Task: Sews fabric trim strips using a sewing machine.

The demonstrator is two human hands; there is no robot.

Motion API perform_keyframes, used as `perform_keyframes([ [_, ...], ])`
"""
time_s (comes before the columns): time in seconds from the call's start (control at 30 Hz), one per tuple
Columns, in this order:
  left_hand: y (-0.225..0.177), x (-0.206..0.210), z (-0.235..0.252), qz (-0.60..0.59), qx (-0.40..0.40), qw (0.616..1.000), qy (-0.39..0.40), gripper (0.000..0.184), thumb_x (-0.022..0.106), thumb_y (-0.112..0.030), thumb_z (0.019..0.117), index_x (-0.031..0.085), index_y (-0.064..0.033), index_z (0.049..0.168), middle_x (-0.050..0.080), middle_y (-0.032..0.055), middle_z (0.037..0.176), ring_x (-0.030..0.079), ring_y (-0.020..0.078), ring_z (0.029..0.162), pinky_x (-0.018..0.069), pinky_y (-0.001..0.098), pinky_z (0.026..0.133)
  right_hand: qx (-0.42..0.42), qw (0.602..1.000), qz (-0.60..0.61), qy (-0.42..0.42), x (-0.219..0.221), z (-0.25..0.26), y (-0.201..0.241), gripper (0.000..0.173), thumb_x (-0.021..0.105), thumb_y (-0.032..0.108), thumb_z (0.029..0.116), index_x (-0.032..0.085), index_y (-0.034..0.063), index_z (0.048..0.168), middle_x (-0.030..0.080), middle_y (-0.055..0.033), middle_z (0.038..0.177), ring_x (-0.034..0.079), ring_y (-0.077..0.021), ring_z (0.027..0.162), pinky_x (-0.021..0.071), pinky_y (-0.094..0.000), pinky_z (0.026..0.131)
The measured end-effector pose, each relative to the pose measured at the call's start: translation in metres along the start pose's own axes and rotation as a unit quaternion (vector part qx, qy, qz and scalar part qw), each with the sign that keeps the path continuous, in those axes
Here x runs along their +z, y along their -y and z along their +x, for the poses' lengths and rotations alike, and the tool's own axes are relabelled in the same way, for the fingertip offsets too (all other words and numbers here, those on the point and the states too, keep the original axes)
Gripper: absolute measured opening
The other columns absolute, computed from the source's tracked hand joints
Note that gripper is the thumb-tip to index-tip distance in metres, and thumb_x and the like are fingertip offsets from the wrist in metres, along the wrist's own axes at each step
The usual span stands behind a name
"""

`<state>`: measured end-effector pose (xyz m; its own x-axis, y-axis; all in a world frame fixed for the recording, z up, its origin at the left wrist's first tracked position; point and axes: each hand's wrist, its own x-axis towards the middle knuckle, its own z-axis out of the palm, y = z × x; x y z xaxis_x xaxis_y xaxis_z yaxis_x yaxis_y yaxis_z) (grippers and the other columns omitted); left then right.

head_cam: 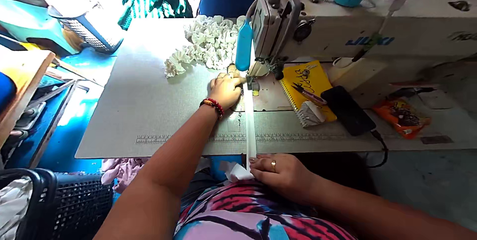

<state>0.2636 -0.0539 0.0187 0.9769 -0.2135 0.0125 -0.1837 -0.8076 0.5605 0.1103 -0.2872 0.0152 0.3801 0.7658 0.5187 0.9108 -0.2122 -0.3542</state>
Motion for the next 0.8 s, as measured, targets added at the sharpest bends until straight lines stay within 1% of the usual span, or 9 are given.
perform_keyframes([
  [0.1, 0.005, 0.000, 0.014, 0.007, 0.010, 1.000, 0.001, 0.040, 0.044, -0.017, 0.1001, 0.075, -0.0209, 0.124, 0.066, 0.0036, 0.136, 0.051, 0.0312, 0.135, 0.0336, 0.0659, 0.103, -0.010, 1.000, -0.010, 0.010, -0.004, 0.012, -0.027, 0.019, 0.056, 0.003, 0.1000, 0.075, 0.0056, 0.096, 0.078, -0.0109, 0.099, 0.076, -0.0227, 0.100, 0.0606, -0.0364, 0.093],
  [0.2, 0.004, -0.001, 0.013, -0.006, -0.004, 1.000, -0.006, 0.040, 0.044, -0.014, 0.1003, 0.076, -0.0213, 0.122, 0.067, 0.0024, 0.136, 0.051, 0.0295, 0.136, 0.0330, 0.0650, 0.105, -0.006, 0.999, -0.025, 0.022, -0.007, 0.023, -0.050, 0.020, 0.055, 0.002, 0.1002, 0.075, 0.0049, 0.097, 0.078, -0.0120, 0.100, 0.076, -0.0242, 0.103, 0.0600, -0.0391, 0.095],
  [0.4, 0.004, -0.001, 0.013, -0.005, -0.018, 1.000, -0.018, 0.040, 0.044, -0.014, 0.0994, 0.076, -0.0225, 0.122, 0.068, 0.0019, 0.134, 0.053, 0.0280, 0.135, 0.0343, 0.0631, 0.105, -0.007, 0.995, -0.102, 0.007, -0.002, 0.045, -0.096, 0.023, 0.054, 0.003, 0.0990, 0.076, 0.0061, 0.093, 0.078, -0.0098, 0.096, 0.077, -0.0214, 0.098, 0.0611, -0.0345, 0.089],
  [0.5, 0.003, -0.002, 0.014, 0.000, -0.027, 1.000, -0.013, 0.040, 0.044, -0.015, 0.1004, 0.075, -0.0231, 0.124, 0.067, 0.0001, 0.136, 0.053, 0.0271, 0.135, 0.0345, 0.0626, 0.106, 0.027, 0.992, -0.122, -0.017, 0.004, 0.054, -0.113, 0.022, 0.056, 0.004, 0.0960, 0.078, 0.0052, 0.092, 0.078, -0.0127, 0.098, 0.077, -0.0251, 0.097, 0.0619, -0.0376, 0.080],
  [0.57, 0.005, -0.002, 0.014, -0.003, -0.022, 1.000, -0.013, 0.039, 0.044, -0.015, 0.1012, 0.075, -0.0209, 0.125, 0.067, 0.0018, 0.135, 0.054, 0.0275, 0.134, 0.0348, 0.0620, 0.107, 0.085, 0.987, -0.131, -0.021, 0.009, 0.061, -0.114, 0.020, 0.058, 0.003, 0.0934, 0.078, 0.0038, 0.096, 0.077, -0.0161, 0.104, 0.076, -0.0293, 0.100, 0.0620, -0.0432, 0.080],
  [0.63, 0.005, 0.002, 0.007, -0.009, -0.015, 0.999, -0.036, 0.038, 0.045, -0.014, 0.1009, 0.074, -0.0154, 0.127, 0.067, 0.0061, 0.136, 0.055, 0.0284, 0.134, 0.0362, 0.0593, 0.110, 0.146, 0.978, -0.147, -0.010, 0.015, 0.064, -0.109, 0.021, 0.059, 0.000, 0.0926, 0.077, 0.0025, 0.103, 0.076, -0.0178, 0.113, 0.074, -0.0322, 0.108, 0.0607, -0.0479, 0.086],
  [0.7, -0.008, 0.004, -0.023, -0.015, -0.026, 0.997, -0.070, 0.034, 0.052, -0.020, 0.1028, 0.071, -0.0047, 0.126, 0.063, 0.0154, 0.136, 0.055, 0.0338, 0.132, 0.0396, 0.0566, 0.111, 0.194, 0.970, -0.145, 0.006, 0.017, 0.064, -0.101, 0.027, 0.058, -0.003, 0.0936, 0.075, 0.0015, 0.114, 0.072, -0.0177, 0.124, 0.068, -0.0322, 0.121, 0.0559, -0.0485, 0.099],
  [0.77, -0.030, 0.009, -0.074, -0.012, -0.048, 0.997, -0.051, 0.040, 0.062, -0.039, 0.0997, 0.070, -0.0049, 0.118, 0.060, 0.0188, 0.133, 0.053, 0.0398, 0.130, 0.0412, 0.0619, 0.108, 0.221, 0.970, -0.105, -0.001, 0.017, 0.053, -0.090, 0.031, 0.054, -0.001, 0.0961, 0.072, 0.0018, 0.121, 0.069, -0.0154, 0.131, 0.060, -0.0300, 0.132, 0.0480, -0.0458, 0.112],
  [0.8, -0.040, 0.013, -0.100, -0.021, -0.055, 0.998, -0.016, 0.045, 0.067, -0.047, 0.0953, 0.071, -0.0069, 0.115, 0.059, 0.0166, 0.136, 0.049, 0.0396, 0.134, 0.0360, 0.0638, 0.111, 0.235, 0.968, -0.088, -0.010, 0.016, 0.045, -0.083, 0.032, 0.052, 0.003, 0.0982, 0.071, 0.0024, 0.123, 0.069, -0.0135, 0.133, 0.058, -0.0287, 0.134, 0.0468, -0.0444, 0.113],
])
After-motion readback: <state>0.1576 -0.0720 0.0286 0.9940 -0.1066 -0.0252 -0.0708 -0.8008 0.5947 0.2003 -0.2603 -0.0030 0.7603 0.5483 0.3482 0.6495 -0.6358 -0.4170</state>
